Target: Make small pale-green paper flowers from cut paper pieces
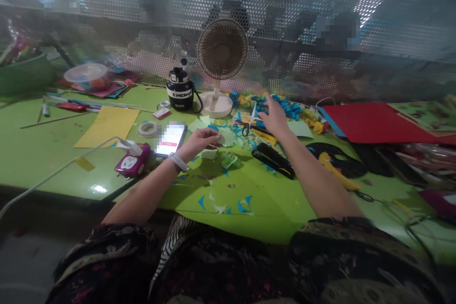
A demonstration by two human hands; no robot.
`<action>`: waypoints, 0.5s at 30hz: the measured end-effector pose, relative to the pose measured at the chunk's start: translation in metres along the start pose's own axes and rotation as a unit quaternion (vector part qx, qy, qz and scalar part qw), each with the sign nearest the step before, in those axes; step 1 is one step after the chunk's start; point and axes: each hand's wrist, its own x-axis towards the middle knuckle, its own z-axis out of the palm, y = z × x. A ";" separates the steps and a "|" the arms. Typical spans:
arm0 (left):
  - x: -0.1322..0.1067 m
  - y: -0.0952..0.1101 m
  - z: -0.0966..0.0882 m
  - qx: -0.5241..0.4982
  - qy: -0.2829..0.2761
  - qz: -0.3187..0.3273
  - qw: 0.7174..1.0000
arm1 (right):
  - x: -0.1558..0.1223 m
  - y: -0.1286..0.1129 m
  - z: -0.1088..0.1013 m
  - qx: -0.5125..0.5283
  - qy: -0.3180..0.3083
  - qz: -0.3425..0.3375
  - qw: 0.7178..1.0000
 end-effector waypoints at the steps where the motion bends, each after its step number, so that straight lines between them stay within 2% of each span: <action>1: 0.000 -0.001 0.000 0.002 -0.002 0.006 1.000 | -0.001 -0.001 -0.003 0.003 0.013 -0.003 1.000; 4: -0.002 0.000 0.001 0.004 0.001 0.038 0.999 | -0.012 -0.009 -0.016 0.058 0.047 -0.020 0.997; 8: -0.007 0.004 0.009 -0.014 -0.024 0.108 0.994 | -0.040 -0.026 -0.027 0.194 0.060 -0.040 0.978; 13: -0.014 0.004 0.020 -0.060 -0.065 0.043 0.995 | -0.079 -0.040 -0.021 0.312 0.045 -0.072 0.946; 15: -0.017 0.003 0.023 -0.060 -0.067 0.038 0.995 | -0.089 -0.041 -0.016 0.346 0.049 -0.073 0.934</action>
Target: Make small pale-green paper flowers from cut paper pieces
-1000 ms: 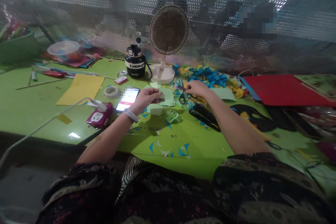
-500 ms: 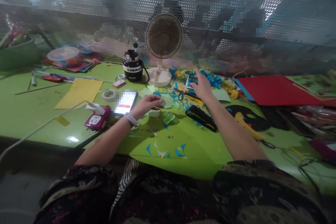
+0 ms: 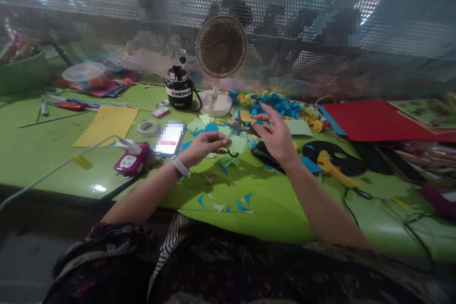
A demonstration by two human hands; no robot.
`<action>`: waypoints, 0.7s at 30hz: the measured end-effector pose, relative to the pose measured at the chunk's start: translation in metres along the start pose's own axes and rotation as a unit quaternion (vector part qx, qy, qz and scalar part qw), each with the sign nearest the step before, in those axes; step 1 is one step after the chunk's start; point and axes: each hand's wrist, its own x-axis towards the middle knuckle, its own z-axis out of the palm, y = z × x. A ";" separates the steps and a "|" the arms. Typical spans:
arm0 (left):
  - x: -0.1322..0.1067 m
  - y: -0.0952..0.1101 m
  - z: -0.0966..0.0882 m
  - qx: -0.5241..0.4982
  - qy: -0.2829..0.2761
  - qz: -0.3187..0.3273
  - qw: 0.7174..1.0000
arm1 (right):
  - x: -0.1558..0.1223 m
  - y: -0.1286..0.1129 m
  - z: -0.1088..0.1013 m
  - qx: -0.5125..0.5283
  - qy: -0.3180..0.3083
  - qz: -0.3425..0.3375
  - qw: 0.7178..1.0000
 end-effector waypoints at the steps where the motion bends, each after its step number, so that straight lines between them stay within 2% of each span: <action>1: -0.001 0.000 0.001 0.000 -0.003 0.001 1.000 | -0.004 0.001 0.002 0.012 0.005 0.002 1.000; 5: -0.005 -0.002 0.007 0.004 -0.031 -0.020 0.999 | -0.015 0.004 0.007 0.019 0.021 0.017 0.999; 8: -0.005 -0.004 0.010 0.001 -0.019 -0.026 0.999 | -0.021 0.002 0.009 -0.015 0.024 0.017 0.999; 10: -0.004 -0.005 0.010 -0.004 0.003 -0.017 1.000 | -0.025 -0.001 0.008 -0.077 0.052 -0.011 0.996; 13: -0.002 -0.006 0.009 -0.008 0.030 0.005 1.000 | -0.029 -0.005 0.005 -0.210 0.077 -0.068 0.972; 16: -0.002 -0.006 0.008 0.013 0.040 0.030 0.999 | -0.032 -0.009 0.005 -0.291 0.020 -0.066 0.954; 19: -0.004 -0.006 0.008 0.058 0.039 0.058 0.996 | -0.035 -0.016 0.007 -0.301 -0.039 -0.015 0.953; 21: -0.005 -0.005 0.010 0.082 0.042 0.080 0.993 | -0.037 -0.021 0.008 -0.304 -0.048 0.013 0.951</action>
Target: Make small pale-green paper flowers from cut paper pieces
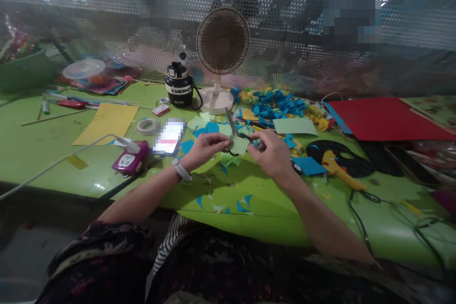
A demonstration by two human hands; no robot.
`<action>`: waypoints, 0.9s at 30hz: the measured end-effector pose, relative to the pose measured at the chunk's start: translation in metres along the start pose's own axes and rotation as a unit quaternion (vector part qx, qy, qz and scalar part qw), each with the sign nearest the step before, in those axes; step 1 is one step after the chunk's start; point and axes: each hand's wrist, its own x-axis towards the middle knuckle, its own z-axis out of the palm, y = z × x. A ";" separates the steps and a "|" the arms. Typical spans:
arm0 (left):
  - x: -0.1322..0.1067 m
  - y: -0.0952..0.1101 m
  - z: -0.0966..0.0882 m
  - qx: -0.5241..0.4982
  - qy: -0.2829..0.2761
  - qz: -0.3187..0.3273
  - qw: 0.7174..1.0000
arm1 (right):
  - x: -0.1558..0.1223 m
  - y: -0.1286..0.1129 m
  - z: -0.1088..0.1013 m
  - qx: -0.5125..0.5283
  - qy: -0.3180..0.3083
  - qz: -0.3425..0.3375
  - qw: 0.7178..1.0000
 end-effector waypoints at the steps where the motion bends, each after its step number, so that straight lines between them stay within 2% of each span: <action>1: -0.001 0.000 0.001 0.007 0.004 0.011 1.000 | -0.001 -0.002 -0.002 -0.004 0.009 0.008 1.000; 5: -0.004 0.001 0.006 0.009 0.014 0.033 0.999 | -0.003 -0.005 -0.008 -0.004 0.070 0.004 0.998; 10: -0.005 -0.004 0.009 0.002 0.032 0.047 0.998 | -0.004 -0.003 -0.007 0.042 0.000 -0.035 0.999; 15: -0.005 -0.009 0.011 0.003 0.051 0.031 0.998 | -0.004 -0.004 -0.006 0.073 -0.071 0.030 0.994; 19: -0.006 -0.013 0.014 -0.012 0.059 0.029 0.998 | -0.003 -0.008 -0.003 0.117 -0.104 0.066 0.985; 23: -0.010 -0.013 0.018 -0.010 0.031 0.027 0.999 | -0.001 -0.005 0.002 0.131 -0.136 0.088 0.978; 25: -0.013 -0.010 0.019 0.004 0.013 0.032 0.999 | 0.003 0.001 0.005 0.152 -0.142 0.104 0.973; 27: -0.014 -0.005 0.018 0.042 0.023 0.061 0.997 | 0.007 0.007 0.004 0.204 -0.117 0.139 0.962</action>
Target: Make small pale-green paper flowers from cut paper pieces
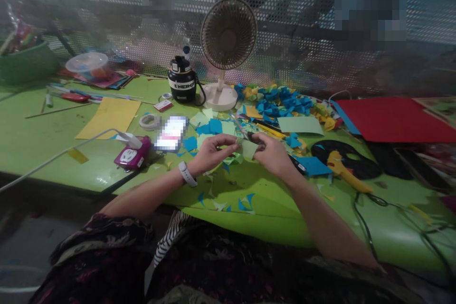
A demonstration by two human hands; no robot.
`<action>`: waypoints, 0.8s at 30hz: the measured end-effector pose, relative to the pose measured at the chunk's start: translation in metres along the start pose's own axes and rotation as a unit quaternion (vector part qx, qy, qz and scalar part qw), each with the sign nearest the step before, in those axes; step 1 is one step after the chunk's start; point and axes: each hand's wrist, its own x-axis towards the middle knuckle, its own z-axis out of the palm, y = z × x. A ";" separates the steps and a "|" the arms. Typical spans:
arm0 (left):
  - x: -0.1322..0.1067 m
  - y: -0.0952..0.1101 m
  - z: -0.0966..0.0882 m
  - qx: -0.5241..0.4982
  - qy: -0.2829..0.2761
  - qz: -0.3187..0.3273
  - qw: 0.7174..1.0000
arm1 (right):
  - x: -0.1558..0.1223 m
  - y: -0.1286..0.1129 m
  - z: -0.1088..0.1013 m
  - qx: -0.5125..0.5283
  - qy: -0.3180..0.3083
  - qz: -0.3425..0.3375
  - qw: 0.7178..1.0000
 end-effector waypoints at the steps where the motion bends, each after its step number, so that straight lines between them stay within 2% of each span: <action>1: 0.000 0.003 -0.002 0.029 0.016 0.020 0.999 | 0.003 0.001 -0.003 0.049 0.020 0.011 0.999; 3: 0.001 0.009 -0.006 0.098 0.055 0.061 0.992 | 0.006 0.002 -0.008 0.174 0.053 0.028 0.983; 5: 0.003 0.013 -0.013 0.180 0.070 0.104 0.976 | 0.006 -0.001 -0.010 0.285 0.051 0.037 0.956; 8: 0.003 0.013 -0.023 0.297 0.029 0.180 0.937 | 0.000 -0.007 -0.003 0.360 0.022 0.045 0.932; 10: 0.003 0.008 -0.028 0.361 -0.002 0.263 0.895 | -0.004 -0.010 0.005 0.386 0.005 0.054 0.921; 14: 0.003 -0.001 -0.030 0.460 -0.014 0.461 0.759 | -0.006 -0.009 0.018 0.422 0.008 0.052 0.905; 16: 0.003 -0.003 -0.028 0.474 -0.013 0.504 0.722 | -0.004 -0.007 0.019 0.413 0.020 0.038 0.910; 17: 0.003 -0.002 -0.027 0.471 -0.013 0.513 0.718 | -0.003 -0.006 0.018 0.403 0.024 0.031 0.914; 18: 0.002 -0.001 -0.025 0.462 -0.012 0.510 0.725 | -0.002 -0.005 0.016 0.390 0.027 0.023 0.920; 19: 0.002 0.000 -0.023 0.444 -0.010 0.496 0.746 | -0.001 -0.005 0.014 0.377 0.027 0.014 0.926; 20: 0.002 0.002 -0.022 0.416 -0.007 0.466 0.781 | 0.000 -0.004 0.011 0.364 0.025 0.004 0.931; 22: 0.002 0.007 -0.019 0.322 0.008 0.352 0.879 | 0.001 -0.004 0.005 0.343 0.012 -0.014 0.939; 24: 0.003 0.012 -0.017 0.187 0.000 0.173 0.967 | 0.001 -0.004 -0.001 0.324 -0.007 -0.027 0.946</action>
